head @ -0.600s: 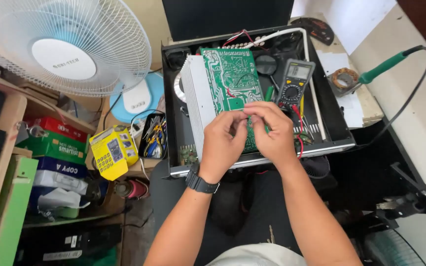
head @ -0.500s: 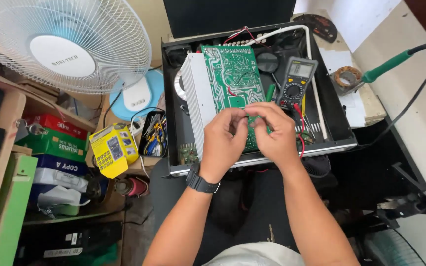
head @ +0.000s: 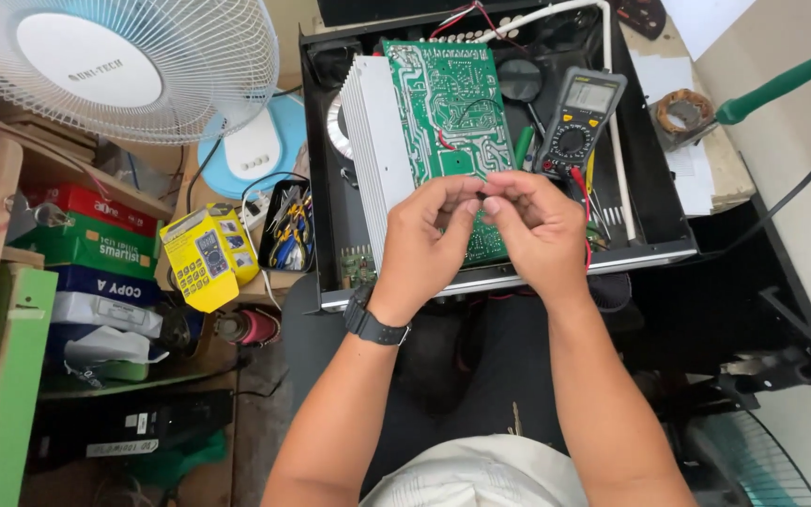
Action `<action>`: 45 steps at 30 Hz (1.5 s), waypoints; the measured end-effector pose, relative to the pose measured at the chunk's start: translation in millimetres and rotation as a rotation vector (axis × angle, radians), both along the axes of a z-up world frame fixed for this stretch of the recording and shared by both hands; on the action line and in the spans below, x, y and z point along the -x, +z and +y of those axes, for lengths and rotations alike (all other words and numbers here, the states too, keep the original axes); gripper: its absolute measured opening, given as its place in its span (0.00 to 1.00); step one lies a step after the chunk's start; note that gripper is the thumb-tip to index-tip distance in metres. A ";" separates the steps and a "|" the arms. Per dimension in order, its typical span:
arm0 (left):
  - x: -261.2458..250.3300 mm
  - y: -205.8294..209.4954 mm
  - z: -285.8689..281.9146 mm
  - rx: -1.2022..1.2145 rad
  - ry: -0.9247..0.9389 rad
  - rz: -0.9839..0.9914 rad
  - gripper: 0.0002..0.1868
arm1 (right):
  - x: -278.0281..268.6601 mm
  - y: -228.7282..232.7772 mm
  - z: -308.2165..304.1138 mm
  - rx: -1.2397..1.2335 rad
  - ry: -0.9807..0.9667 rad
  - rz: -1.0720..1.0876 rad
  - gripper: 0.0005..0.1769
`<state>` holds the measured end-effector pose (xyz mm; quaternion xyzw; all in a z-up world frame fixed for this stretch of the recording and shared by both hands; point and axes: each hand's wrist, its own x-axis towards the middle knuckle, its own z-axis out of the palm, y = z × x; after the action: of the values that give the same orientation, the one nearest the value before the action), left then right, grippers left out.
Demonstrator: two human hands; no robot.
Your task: The person examines a green circuit board using a magnifying glass and a multimeter. They then use pliers to strip the insulation from a red wire and insert the exposed end into a component on the board. Finally, they flip the board over to inspect the other side.
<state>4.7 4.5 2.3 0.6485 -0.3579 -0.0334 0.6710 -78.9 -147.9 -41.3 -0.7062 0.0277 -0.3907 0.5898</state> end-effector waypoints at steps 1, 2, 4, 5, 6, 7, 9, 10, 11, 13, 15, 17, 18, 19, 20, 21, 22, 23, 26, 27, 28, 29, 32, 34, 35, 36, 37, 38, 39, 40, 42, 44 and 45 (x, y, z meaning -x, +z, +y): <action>0.2 -0.1 0.0 -0.001 0.002 0.001 0.11 | 0.0 0.1 0.0 -0.001 0.002 0.001 0.12; 0.5 -0.2 0.0 -0.014 0.008 -0.022 0.11 | 0.2 0.3 -0.1 -0.011 0.005 0.010 0.11; -0.3 -2.8 0.1 -0.028 0.017 -0.043 0.10 | 0.2 -1.7 -1.3 -0.022 0.010 0.020 0.10; -1.5 -5.5 -0.1 -0.033 0.028 -0.065 0.09 | 0.2 -3.9 -2.7 -0.018 0.004 0.017 0.09; -2.6 -8.2 -0.4 -0.038 0.039 -0.088 0.08 | 0.2 -6.1 -4.2 -0.014 -0.003 0.014 0.08; -2.4 -7.7 -0.7 -0.039 0.040 -0.087 0.08 | 0.9 -4.9 -3.6 -0.015 -0.001 0.015 0.08; -1.6 -6.9 -1.4 -0.029 0.023 -0.088 0.09 | 2.5 -2.6 -2.4 -0.013 -0.015 0.007 0.07; -1.9 -7.0 -1.5 -0.032 0.024 -0.087 0.09 | 3.4 -2.5 -3.2 -0.015 -0.014 0.008 0.07; -2.3 -6.9 -1.5 -0.023 0.020 -0.088 0.09 | 4.3 -2.2 -4.0 -0.033 -0.002 0.003 0.06; -2.7 -7.0 -1.2 -0.016 0.017 -0.089 0.08 | 5.7 -1.4 -4.4 -0.053 0.011 -0.003 0.06; -2.9 -7.1 -1.0 0.008 0.017 -0.063 0.07 | 6.8 0.1 -3.9 -0.065 0.020 -0.007 0.07; -3.7 -7.0 0.1 0.027 0.007 -0.035 0.07 | 8.4 -0.3 -4.9 -0.062 0.055 -0.022 0.07; -4.3 -7.0 0.7 0.047 -0.002 -0.006 0.06 | 9.0 -0.5 -5.3 -0.059 0.090 -0.036 0.09; -4.0 -7.3 0.6 0.046 -0.001 -0.006 0.06 | 9.1 -0.9 -5.6 -0.059 0.091 -0.036 0.09; -3.9 -7.6 0.6 0.050 -0.005 0.003 0.06 | 9.2 -1.3 -5.8 -0.044 0.098 -0.044 0.09; -3.8 -7.8 0.5 0.054 -0.010 0.012 0.06 | 9.2 -1.5 -6.0 -0.029 0.103 -0.052 0.11; -4.0 -8.8 1.0 0.054 -0.009 0.012 0.06 | 8.8 -2.4 -6.5 -0.029 0.104 -0.052 0.11; -4.3 -9.6 0.7 0.054 -0.017 0.011 0.06 | 8.3 -3.1 -7.6 -0.026 0.099 -0.052 0.10; -3.8 -8.5 0.4 0.055 -0.034 0.016 0.06 | 9.4 -4.6 -9.5 -0.037 0.089 -0.062 0.09; -3.7 -7.5 0.4 0.058 -0.043 0.022 0.06 | 9.7 -4.9 -10.1 -0.051 0.084 -0.072 0.08; -4.1 -6.6 0.0 0.059 -0.043 0.021 0.06 | 8.7 -4.9 -10.3 -0.050 0.084 -0.073 0.08; -3.7 -6.1 0.1 0.052 -0.046 0.020 0.06 | 8.4 -5.3 -10.1 -0.051 0.085 -0.087 0.08; -3.5 -6.2 0.6 0.045 -0.043 0.019 0.07 | 6.9 -6.0 -8.9 -0.036 0.081 -0.110 0.07; -3.4 -6.9 0.2 0.044 -0.039 0.021 0.07 | 6.6 -5.9 -8.6 -0.020 0.075 -0.118 0.07; -3.6 -7.3 -0.1 0.046 -0.039 0.022 0.07 | 6.5 -5.6 -8.5 -0.021 0.075 -0.117 0.07; -3.7 -7.6 -0.3 0.048 -0.040 0.022 0.07 | 6.4 -5.3 -8.3 -0.022 0.075 -0.116 0.07; -3.7 -7.6 -0.1 0.048 -0.039 0.022 0.07 | 6.1 -6.0 -8.4 -0.022 0.076 -0.116 0.07; -3.6 -7.6 0.1 0.047 -0.041 0.024 0.07 | 5.8 -6.8 -8.5 -0.023 0.073 -0.110 0.07; -3.1 -7.8 0.4 0.046 -0.042 0.027 0.07 | 6.0 -7.6 -8.6 -0.026 0.070 -0.102 0.07; -2.4 -7.1 0.0 0.047 -0.042 0.027 0.07 | 5.6 -8.0 -8.9 -0.026 0.071 -0.101 0.07; -0.5 -5.7 0.2 0.044 -0.030 -0.007 0.05 | 4.9 -8.6 -8.9 -0.003 0.046 -0.068 0.05; -1.3 -9.1 -1.1 0.035 -0.010 -0.033 0.05 | 3.0 -11.5 -9.3 0.012 0.046 -0.066 0.05; -1.8 -10.7 -2.2 0.026 0.007 -0.060 0.04 | 2.3 -12.6 -9.8 0.026 0.043 -0.064 0.05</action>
<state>6.4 2.2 -8.4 0.6416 -0.3759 -0.0071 0.6686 -81.2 -157.8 -53.9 -0.7013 -0.0115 -0.4008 0.5895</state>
